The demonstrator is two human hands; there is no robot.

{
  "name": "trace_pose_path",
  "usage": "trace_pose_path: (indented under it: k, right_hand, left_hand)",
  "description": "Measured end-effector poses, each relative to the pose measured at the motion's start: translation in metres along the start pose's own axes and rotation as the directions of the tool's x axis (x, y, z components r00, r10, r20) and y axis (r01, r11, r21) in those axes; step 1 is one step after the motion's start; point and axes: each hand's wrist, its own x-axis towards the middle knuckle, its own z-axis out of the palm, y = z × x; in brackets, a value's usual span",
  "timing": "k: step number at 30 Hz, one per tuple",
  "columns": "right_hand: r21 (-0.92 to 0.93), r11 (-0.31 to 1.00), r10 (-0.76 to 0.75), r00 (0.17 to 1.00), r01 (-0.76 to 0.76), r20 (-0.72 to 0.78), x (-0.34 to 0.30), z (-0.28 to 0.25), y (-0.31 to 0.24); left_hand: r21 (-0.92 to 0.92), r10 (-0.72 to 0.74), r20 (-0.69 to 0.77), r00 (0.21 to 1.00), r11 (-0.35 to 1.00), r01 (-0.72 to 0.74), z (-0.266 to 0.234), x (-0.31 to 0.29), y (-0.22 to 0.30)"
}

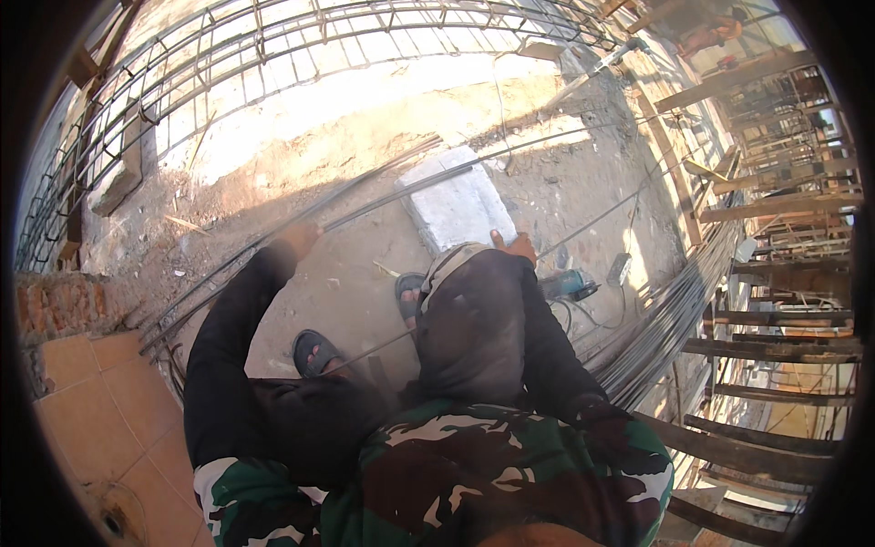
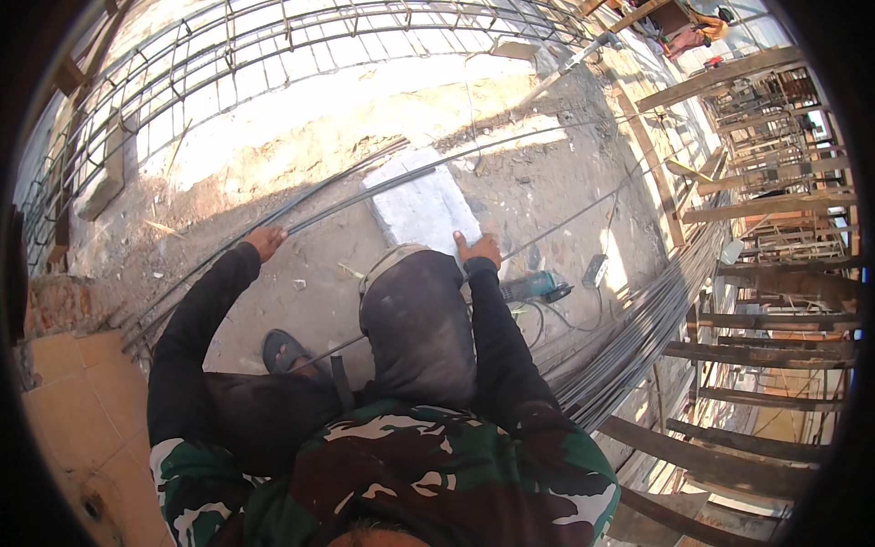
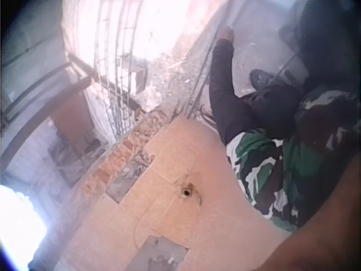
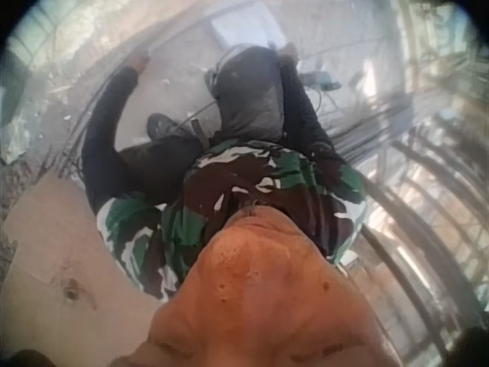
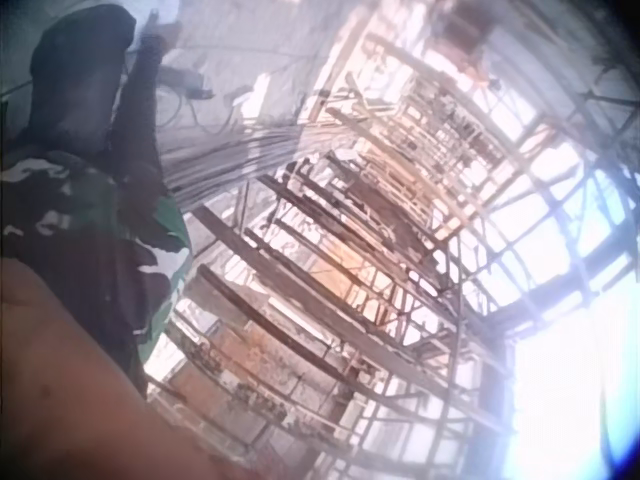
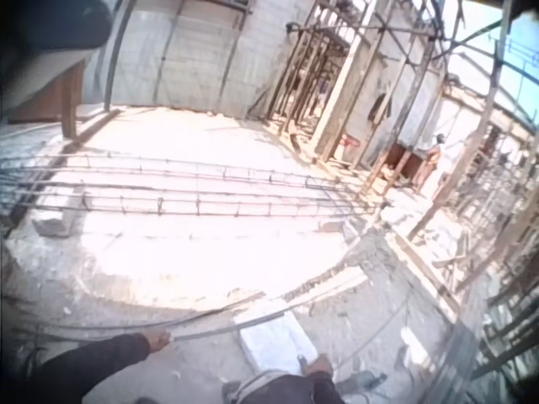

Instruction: The person measures metal rods with a tape measure and cuts them using a hand-held angle grinder on a construction site.

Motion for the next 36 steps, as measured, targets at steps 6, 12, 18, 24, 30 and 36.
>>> trace_pose_path:
  k: [6, 12, 18, 24, 30, 36]
  right_hand:
    - [-0.041, 0.998, 0.048, 0.999, -0.049, -0.025, -0.022, 0.005, -0.016]
    - [0.013, 1.0, 0.0, 0.996, 0.001, -0.094, -0.017, 0.029, -0.005]
    - [0.033, 0.963, -0.259, 0.95, 0.269, -0.177, -0.048, 0.026, -0.05]
    - [0.117, 0.711, -0.66, 0.715, 0.694, -0.232, -0.025, 0.026, -0.127]
    - [0.027, 0.816, -0.567, 0.808, 0.578, -0.162, 0.006, 0.035, -0.152]
    - [-0.146, 0.749, -0.66, 0.71, 0.646, -0.247, -0.002, 0.029, -0.172]
  left_hand:
    - [0.004, 0.086, -0.095, 0.992, 0.996, -0.086, 0.013, 0.005, -0.023]
    - [0.028, 0.076, -0.083, 0.994, 0.997, -0.074, 0.016, 0.007, -0.026]
    - [0.041, 0.0, -0.155, 0.988, 0.999, 0.007, 0.021, -0.011, -0.039]
    - [0.051, -0.009, 0.024, 1.0, 0.999, 0.008, -0.002, -0.001, -0.005]
    - [0.009, -0.046, 0.049, 0.998, 0.999, 0.045, -0.013, 0.008, 0.016]
    - [-0.046, -0.044, -0.001, 0.999, 0.998, 0.044, -0.01, -0.017, -0.002]
